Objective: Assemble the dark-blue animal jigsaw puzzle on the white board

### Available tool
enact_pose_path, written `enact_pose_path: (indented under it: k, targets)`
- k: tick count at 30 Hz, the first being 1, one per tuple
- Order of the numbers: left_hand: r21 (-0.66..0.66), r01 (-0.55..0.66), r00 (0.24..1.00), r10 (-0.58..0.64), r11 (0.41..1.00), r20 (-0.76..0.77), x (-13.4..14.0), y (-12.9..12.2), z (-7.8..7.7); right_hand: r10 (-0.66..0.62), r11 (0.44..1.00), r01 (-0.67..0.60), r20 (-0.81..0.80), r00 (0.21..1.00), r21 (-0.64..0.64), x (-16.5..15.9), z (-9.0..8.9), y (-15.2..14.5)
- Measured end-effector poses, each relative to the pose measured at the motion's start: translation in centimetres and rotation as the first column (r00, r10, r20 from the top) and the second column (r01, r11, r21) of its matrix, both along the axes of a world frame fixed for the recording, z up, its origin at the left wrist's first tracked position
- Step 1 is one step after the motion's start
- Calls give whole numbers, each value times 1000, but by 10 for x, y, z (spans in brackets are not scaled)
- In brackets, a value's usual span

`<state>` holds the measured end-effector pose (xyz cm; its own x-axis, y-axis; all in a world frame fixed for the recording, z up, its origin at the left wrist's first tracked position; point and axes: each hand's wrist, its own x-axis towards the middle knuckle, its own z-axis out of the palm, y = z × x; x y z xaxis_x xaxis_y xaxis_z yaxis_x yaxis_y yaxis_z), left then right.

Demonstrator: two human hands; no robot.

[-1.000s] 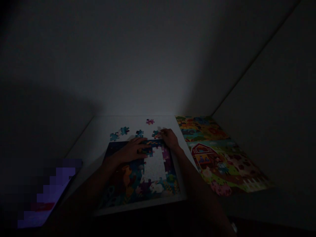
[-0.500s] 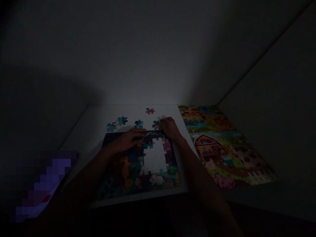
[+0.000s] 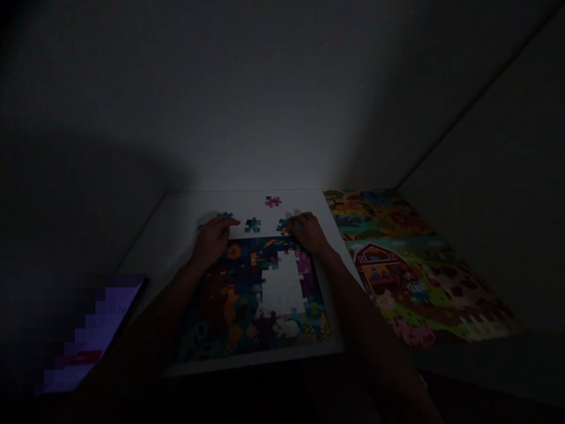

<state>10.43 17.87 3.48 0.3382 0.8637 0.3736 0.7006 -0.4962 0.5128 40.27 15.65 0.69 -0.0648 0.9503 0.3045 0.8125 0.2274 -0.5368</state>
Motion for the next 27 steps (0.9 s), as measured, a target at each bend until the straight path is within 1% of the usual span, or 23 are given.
enact_pose_path:
  k: [2, 5, 8, 10, 12, 14, 16, 18, 20, 21, 24, 27]
  targets:
    - [22, -157, 987, 157, 987, -21, -5, 3, 2, -5, 1000, 5, -12, 1000, 1, 1, -2, 0]
    - [13, -330, 938, 330, 944, -105, -10, 4, 1, 1, 1000, -1, -32, 999, 11, 2, -6, 2]
    - [-6, -431, 889, 424, 902, -173, -11, 4, -3, 13, 1000, -12, -37, 999, 22, 4, -9, 4]
    - [-27, -445, 882, 433, 895, -188, -12, 5, -6, 17, 1000, -17, -42, 999, 16, 4, -10, 5]
    - [-38, -420, 894, 406, 907, -191, -13, 6, -8, 19, 1000, -18, -48, 999, 10, 4, -10, 5]
    - [-23, -353, 919, 342, 935, -198, -13, 7, -9, 12, 1000, -12, -54, 998, 14, 3, -7, 3]
    - [5, -229, 950, 224, 973, -217, -11, 5, -11, -4, 1000, 6, -63, 998, 28, 0, -3, 0]
    - [18, -58, 967, 61, 998, -249, -6, 1, -13, -18, 998, 22, -69, 997, 58, -5, 3, -2]
    - [-2, 83, 956, -80, 997, -282, -1, -4, -16, 6, 997, -1, -61, 998, 83, -15, 11, -3]
    - [-18, 127, 947, -126, 992, -295, 2, -6, -16, 35, 996, -30, -55, 998, 80, -22, 14, -3]
    - [-63, 163, 933, -175, 985, -316, 7, -10, -16, 133, 991, -133, -27, 991, -20, -48, 22, 1]
    - [-76, 153, 933, -169, 985, -317, 7, -9, -15, 172, 979, -166, 39, 984, -116, -74, 22, 9]
